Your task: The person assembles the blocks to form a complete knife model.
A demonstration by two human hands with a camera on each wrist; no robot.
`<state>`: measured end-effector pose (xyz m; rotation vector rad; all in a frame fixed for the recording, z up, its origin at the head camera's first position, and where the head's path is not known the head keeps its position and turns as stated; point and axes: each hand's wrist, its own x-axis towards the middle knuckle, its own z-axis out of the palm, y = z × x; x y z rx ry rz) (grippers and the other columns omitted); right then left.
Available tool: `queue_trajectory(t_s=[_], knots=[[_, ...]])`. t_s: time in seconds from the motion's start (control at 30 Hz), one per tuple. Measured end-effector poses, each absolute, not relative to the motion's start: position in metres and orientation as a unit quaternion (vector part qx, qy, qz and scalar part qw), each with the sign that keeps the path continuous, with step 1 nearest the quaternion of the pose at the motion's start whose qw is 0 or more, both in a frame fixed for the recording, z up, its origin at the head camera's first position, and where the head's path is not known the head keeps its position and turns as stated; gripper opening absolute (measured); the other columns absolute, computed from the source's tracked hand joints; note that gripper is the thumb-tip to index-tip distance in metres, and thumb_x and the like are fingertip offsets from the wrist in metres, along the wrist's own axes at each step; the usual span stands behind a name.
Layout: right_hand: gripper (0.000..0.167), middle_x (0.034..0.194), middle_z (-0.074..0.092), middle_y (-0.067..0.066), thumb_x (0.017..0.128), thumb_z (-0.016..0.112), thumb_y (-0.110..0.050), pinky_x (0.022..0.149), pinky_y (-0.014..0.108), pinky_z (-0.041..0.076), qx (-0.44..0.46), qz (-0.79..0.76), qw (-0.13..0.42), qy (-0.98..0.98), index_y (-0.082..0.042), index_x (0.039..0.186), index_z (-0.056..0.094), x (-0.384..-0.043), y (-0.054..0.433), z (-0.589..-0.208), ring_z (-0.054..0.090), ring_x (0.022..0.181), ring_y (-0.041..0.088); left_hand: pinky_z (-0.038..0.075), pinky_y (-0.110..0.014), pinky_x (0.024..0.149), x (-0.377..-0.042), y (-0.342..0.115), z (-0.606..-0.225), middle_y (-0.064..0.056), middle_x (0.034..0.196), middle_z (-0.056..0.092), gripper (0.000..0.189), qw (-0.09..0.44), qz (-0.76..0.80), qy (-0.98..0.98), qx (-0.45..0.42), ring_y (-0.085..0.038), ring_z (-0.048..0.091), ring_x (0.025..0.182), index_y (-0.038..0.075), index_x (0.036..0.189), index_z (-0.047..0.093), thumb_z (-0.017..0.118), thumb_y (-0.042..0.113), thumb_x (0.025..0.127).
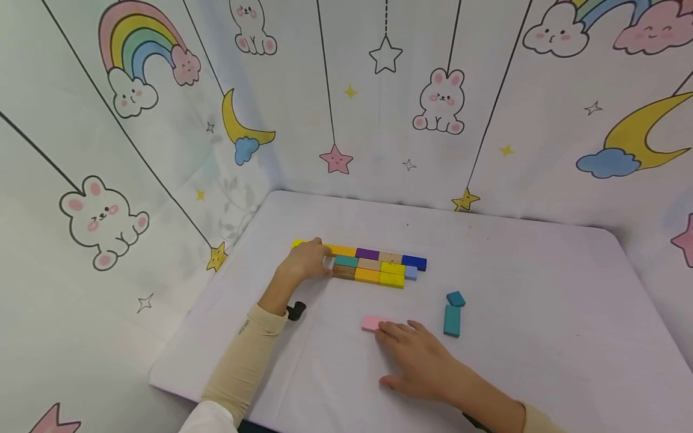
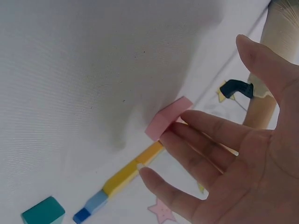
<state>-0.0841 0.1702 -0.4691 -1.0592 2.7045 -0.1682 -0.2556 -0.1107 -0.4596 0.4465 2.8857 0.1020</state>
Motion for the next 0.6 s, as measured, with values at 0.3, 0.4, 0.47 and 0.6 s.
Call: queue_trajectory(t_s=[0.3,0.4,0.47,0.6], knots=[[0.085,0.154,0.055,0.009,0.085,0.078,-0.063,0.113,0.064,0.04,-0.368,-0.06,0.111,0.921,-0.009,0.149,0.058,-0.088,0.164,-0.468,0.054,0.137,0.03,0.056,-0.042,0.098,-0.255,-0.111,-0.461,-0.011,0.126,0.064,0.054,0.105,0.035,0.982,0.151,-0.024,0.064,0.107,0.012,0.134,0.072,0.084,0.039,0.089],[0.085,0.154,0.054,0.009,0.086,0.077,-0.063,0.113,0.063,0.04,-0.371,-0.061,0.109,0.92,-0.01,0.149,0.057,-0.091,0.161,-0.469,0.054,0.137,0.03,0.055,-0.042,0.099,-0.255,-0.111,-0.461,-0.011,0.127,0.064,0.054,0.105,0.038,0.982,0.15,-0.025,0.064,0.108,0.011,0.135,0.072,0.083,0.038,0.09],[0.085,0.155,0.054,0.009,0.086,0.077,-0.063,0.113,0.064,0.039,-0.372,-0.06,0.109,0.92,-0.01,0.149,0.057,-0.093,0.159,-0.47,0.054,0.137,0.031,0.055,-0.043,0.1,-0.255,-0.111,-0.461,-0.012,0.128,0.063,0.053,0.106,0.041,0.982,0.149,-0.025,0.064,0.11,0.011,0.135,0.072,0.083,0.038,0.09],[0.086,0.155,0.053,0.009,0.086,0.076,-0.065,0.114,0.065,0.039,-0.371,-0.063,0.11,0.92,-0.01,0.149,0.057,-0.097,0.155,-0.471,0.054,0.137,0.032,0.054,-0.043,0.101,-0.256,-0.111,-0.462,-0.011,0.129,0.063,0.053,0.108,0.043,0.982,0.147,-0.025,0.064,0.111,0.013,0.135,0.072,0.083,0.037,0.09]])
